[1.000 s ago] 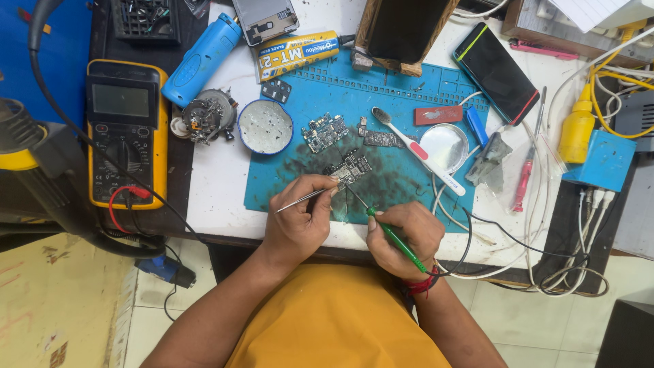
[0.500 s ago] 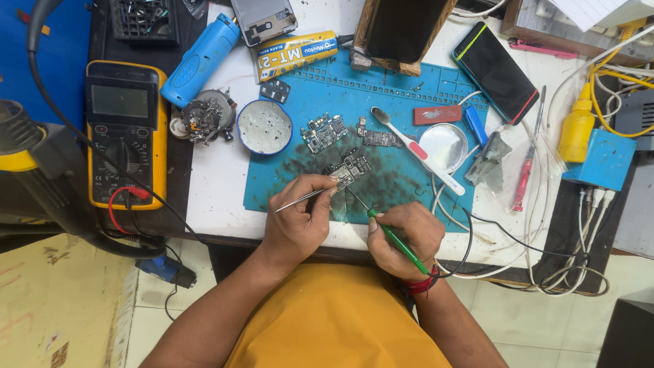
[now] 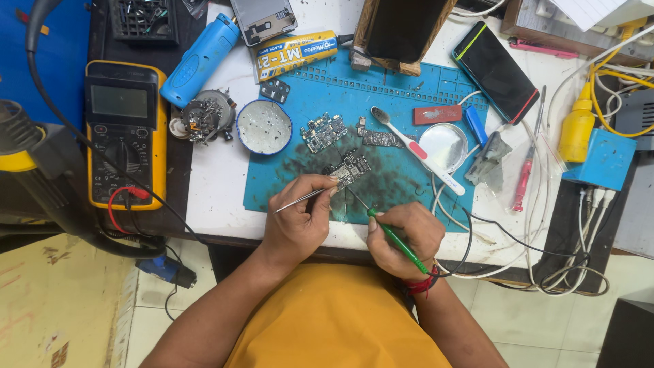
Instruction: The person uses a soldering iron and tweezers to work on a small circuit board. They repeatedly apply heat to specific points on the board while holding it steady with tweezers. The person adjusts the board's position and continues soldering different areas throughout the clip.
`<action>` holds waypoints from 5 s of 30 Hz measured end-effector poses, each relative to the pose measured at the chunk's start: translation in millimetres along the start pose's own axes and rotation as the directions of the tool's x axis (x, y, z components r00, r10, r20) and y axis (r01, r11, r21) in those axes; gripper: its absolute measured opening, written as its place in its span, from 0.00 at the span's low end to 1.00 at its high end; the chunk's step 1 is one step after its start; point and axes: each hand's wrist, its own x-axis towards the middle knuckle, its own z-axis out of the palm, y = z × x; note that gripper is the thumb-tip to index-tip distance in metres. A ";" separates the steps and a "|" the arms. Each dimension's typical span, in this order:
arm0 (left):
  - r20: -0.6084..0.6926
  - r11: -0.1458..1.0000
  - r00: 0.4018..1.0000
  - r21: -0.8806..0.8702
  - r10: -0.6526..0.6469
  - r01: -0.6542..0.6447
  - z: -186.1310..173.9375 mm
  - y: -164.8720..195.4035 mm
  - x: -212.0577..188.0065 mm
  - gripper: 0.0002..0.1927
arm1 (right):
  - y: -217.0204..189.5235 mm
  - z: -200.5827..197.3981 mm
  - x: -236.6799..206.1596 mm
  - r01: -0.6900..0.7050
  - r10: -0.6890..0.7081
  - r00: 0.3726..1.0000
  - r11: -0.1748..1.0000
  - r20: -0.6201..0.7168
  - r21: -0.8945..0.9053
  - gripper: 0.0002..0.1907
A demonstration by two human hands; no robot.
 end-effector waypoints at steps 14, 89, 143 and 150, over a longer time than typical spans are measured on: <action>0.006 1.000 1.000 0.012 0.001 -0.001 -0.8 0.6 -0.2 0.06 | -0.1 0.1 0.4 0.000 0.000 1.000 1.000 0.001 0.002 0.10; 0.003 1.000 1.000 0.017 0.007 -0.007 -1.2 2.0 0.2 0.06 | 3.1 2.6 -5.2 -0.059 0.057 0.995 0.998 -0.078 -0.024 0.10; -0.347 1.000 0.938 -0.007 0.022 -0.026 -57.7 -24.7 41.9 0.05 | 31.7 10.0 -24.7 -0.274 0.322 0.938 0.915 -0.128 0.298 0.04; -0.355 0.992 0.934 0.125 0.029 0.017 -51.9 -22.2 51.6 0.05 | 28.5 8.8 -24.1 -0.274 0.312 0.943 0.924 -0.113 0.267 0.05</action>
